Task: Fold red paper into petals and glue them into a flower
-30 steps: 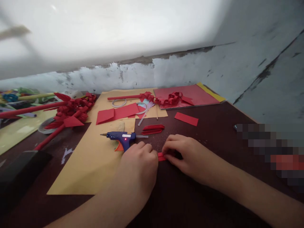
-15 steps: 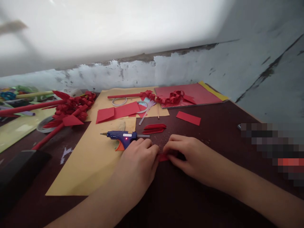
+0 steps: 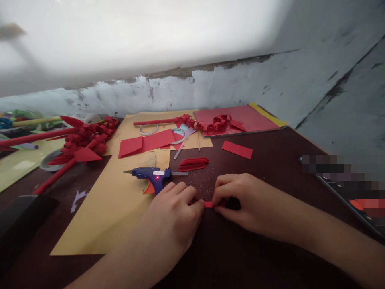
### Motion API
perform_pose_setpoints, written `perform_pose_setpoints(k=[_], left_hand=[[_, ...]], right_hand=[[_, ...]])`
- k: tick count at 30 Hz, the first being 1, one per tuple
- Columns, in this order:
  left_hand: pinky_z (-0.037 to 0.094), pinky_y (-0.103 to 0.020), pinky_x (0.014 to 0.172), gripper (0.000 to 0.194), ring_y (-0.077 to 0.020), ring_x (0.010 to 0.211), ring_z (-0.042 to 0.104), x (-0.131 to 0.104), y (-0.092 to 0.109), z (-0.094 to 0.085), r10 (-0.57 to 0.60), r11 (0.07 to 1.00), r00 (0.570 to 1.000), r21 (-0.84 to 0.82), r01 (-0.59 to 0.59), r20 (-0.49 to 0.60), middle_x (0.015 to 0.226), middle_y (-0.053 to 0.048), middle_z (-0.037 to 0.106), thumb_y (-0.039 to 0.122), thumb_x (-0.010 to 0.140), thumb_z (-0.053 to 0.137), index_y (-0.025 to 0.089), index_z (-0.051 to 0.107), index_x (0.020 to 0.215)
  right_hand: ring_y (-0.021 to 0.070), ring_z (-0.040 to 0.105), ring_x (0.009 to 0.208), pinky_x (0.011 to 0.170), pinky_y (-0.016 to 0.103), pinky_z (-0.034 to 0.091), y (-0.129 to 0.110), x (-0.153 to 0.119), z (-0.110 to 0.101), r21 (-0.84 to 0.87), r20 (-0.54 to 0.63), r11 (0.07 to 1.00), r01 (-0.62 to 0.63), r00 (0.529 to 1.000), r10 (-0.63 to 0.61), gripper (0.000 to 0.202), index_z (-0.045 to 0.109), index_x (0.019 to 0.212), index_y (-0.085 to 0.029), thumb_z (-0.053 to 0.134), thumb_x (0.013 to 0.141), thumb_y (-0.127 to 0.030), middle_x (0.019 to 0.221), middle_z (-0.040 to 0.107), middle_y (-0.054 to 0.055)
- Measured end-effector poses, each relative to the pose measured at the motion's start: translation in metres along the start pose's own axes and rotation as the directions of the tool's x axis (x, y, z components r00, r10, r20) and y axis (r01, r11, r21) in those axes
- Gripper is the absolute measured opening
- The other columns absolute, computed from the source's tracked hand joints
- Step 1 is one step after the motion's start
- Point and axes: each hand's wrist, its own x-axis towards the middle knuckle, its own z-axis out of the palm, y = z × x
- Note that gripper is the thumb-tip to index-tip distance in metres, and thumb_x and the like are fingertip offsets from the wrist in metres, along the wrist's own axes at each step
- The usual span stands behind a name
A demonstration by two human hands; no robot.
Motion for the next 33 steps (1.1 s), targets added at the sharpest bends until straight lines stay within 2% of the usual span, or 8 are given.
perform_pose_setpoints(k=[5, 12, 19, 24, 30, 33], left_hand=[[0.046, -0.043, 0.070, 0.026, -0.0239, 0.079, 0.059, -0.002, 0.000, -0.001, 0.007, 0.999, 1.000, 0.051, -0.006, -0.019, 0.088, -0.004, 0.067, 0.013, 0.104, 0.054, 0.019, 0.074, 0.088], [0.049, -0.042, 0.077, 0.025, -0.0237, 0.084, 0.064, -0.005, -0.003, -0.007, -0.045, 0.999, 0.999, -0.007, 0.045, -0.007, 0.090, -0.005, 0.070, 0.014, 0.102, 0.057, 0.022, 0.078, 0.093], [0.053, -0.040, 0.081, 0.023, -0.0236, 0.085, 0.066, -0.005, -0.006, -0.008, -0.093, 0.994, 0.995, -0.063, 0.092, -0.017, 0.091, -0.006, 0.071, 0.013, 0.100, 0.059, 0.024, 0.079, 0.101], [0.052, -0.039, 0.080, 0.025, -0.0235, 0.085, 0.066, -0.004, -0.006, -0.010, -0.102, 0.993, 0.995, -0.063, 0.101, -0.008, 0.090, -0.006, 0.071, 0.012, 0.101, 0.057, 0.025, 0.079, 0.101], [0.051, -0.040, 0.079, 0.026, -0.0246, 0.086, 0.066, -0.004, -0.004, -0.015, -0.050, 0.999, 0.998, 0.006, 0.050, 0.036, 0.088, -0.006, 0.071, 0.011, 0.100, 0.058, 0.024, 0.080, 0.098], [0.051, -0.040, 0.080, 0.024, -0.0245, 0.086, 0.067, -0.005, -0.005, -0.015, -0.068, 0.998, 0.997, -0.008, 0.068, 0.019, 0.090, -0.006, 0.072, 0.012, 0.100, 0.059, 0.024, 0.079, 0.099]], right_hand=[[0.0160, 0.064, 0.076, 0.068, 0.029, 0.046, -0.001, -0.001, -0.007, -0.051, 0.031, 0.997, -0.055, 0.998, 0.057, 0.017, 0.077, 0.077, -0.024, 0.067, 0.086, -0.013, 0.089, 0.070, 0.000], [0.0160, 0.063, 0.075, 0.067, 0.029, 0.046, 0.001, -0.002, -0.011, -0.061, 0.056, 0.992, -0.109, 0.992, 0.112, 0.016, 0.077, 0.078, -0.025, 0.067, 0.087, -0.016, 0.088, 0.071, 0.000], [0.0162, 0.065, 0.075, 0.065, 0.029, 0.046, 0.002, -0.001, -0.010, -0.048, 0.034, 0.994, -0.094, 0.995, 0.096, 0.013, 0.076, 0.078, -0.026, 0.070, 0.087, -0.019, 0.089, 0.072, -0.001], [0.0168, 0.064, 0.074, 0.065, 0.029, 0.046, 0.002, -0.001, -0.009, -0.057, 0.015, 0.995, -0.079, 0.997, 0.079, 0.014, 0.076, 0.078, -0.025, 0.070, 0.086, -0.015, 0.088, 0.072, 0.000], [0.0159, 0.064, 0.073, 0.065, 0.029, 0.046, 0.001, 0.000, -0.009, -0.050, 0.031, 0.997, -0.063, 0.997, 0.064, 0.016, 0.076, 0.078, -0.025, 0.069, 0.087, -0.014, 0.088, 0.071, 0.000], [0.0155, 0.064, 0.074, 0.065, 0.029, 0.046, 0.002, 0.001, -0.008, -0.033, 0.025, 0.997, -0.077, 0.997, 0.077, 0.013, 0.076, 0.080, -0.026, 0.070, 0.088, -0.017, 0.089, 0.071, -0.001]])
